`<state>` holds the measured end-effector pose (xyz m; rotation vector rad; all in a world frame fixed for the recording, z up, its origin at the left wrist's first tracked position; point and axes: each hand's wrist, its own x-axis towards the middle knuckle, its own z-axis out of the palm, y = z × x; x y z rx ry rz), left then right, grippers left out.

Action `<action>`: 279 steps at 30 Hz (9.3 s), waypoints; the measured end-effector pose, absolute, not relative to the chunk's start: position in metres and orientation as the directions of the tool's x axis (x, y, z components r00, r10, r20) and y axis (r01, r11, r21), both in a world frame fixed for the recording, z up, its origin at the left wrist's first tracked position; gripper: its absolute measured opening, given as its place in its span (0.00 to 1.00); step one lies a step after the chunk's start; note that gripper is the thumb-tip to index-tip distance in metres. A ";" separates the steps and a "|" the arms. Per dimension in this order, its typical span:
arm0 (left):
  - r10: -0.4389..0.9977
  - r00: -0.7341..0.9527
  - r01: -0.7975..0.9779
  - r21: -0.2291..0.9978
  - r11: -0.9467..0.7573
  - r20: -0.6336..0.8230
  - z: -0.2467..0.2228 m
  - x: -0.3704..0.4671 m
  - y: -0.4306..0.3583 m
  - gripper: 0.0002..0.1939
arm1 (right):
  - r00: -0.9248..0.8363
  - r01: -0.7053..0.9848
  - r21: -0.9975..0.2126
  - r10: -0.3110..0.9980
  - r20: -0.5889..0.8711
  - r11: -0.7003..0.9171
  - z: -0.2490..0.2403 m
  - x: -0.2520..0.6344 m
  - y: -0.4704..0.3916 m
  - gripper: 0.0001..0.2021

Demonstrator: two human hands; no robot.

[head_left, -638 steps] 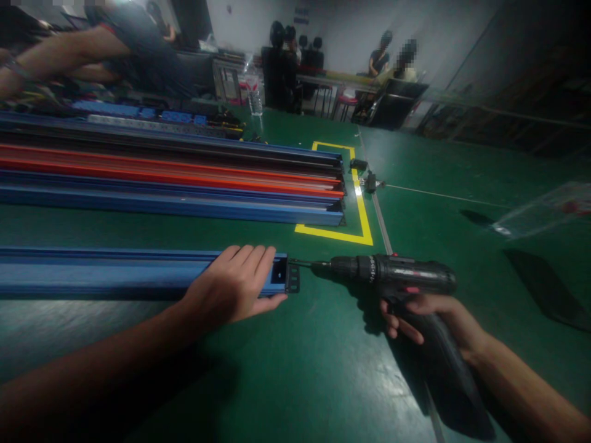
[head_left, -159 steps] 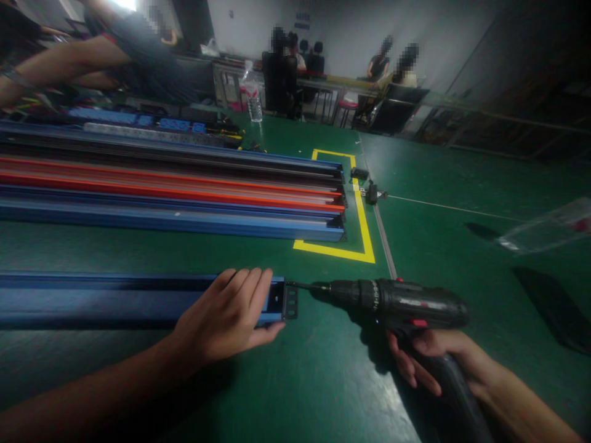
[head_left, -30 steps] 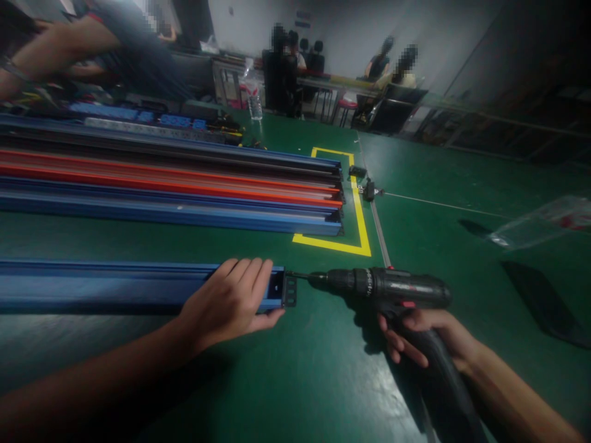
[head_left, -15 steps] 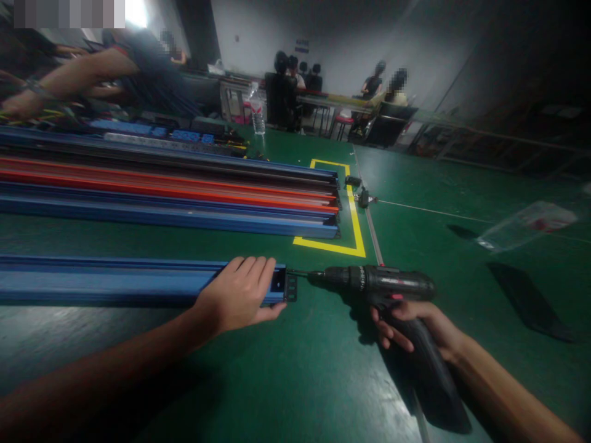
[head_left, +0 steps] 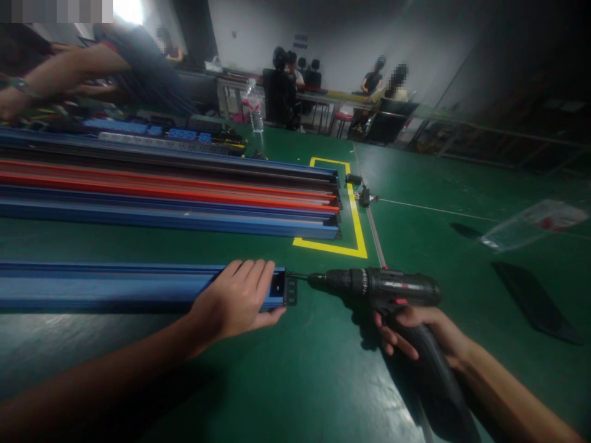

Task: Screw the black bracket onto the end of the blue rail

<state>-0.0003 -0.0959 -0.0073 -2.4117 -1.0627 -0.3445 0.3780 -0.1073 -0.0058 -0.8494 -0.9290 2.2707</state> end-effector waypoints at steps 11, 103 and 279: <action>0.632 0.671 0.739 -0.276 -0.614 0.389 -0.006 -0.001 -0.094 0.34 | -0.663 -0.252 -0.737 0.667 -0.341 -0.627 -0.004 0.376 -0.108 0.14; 0.638 0.667 0.743 -0.277 -0.609 0.385 -0.009 0.002 -0.092 0.32 | -0.641 -0.244 -0.703 0.655 -0.400 -0.668 -0.011 0.381 -0.109 0.13; 0.717 0.653 0.756 -0.274 -0.595 0.244 -0.002 0.000 -0.095 0.36 | -0.623 -0.240 -0.723 0.673 -0.397 -0.648 -0.002 0.375 -0.107 0.16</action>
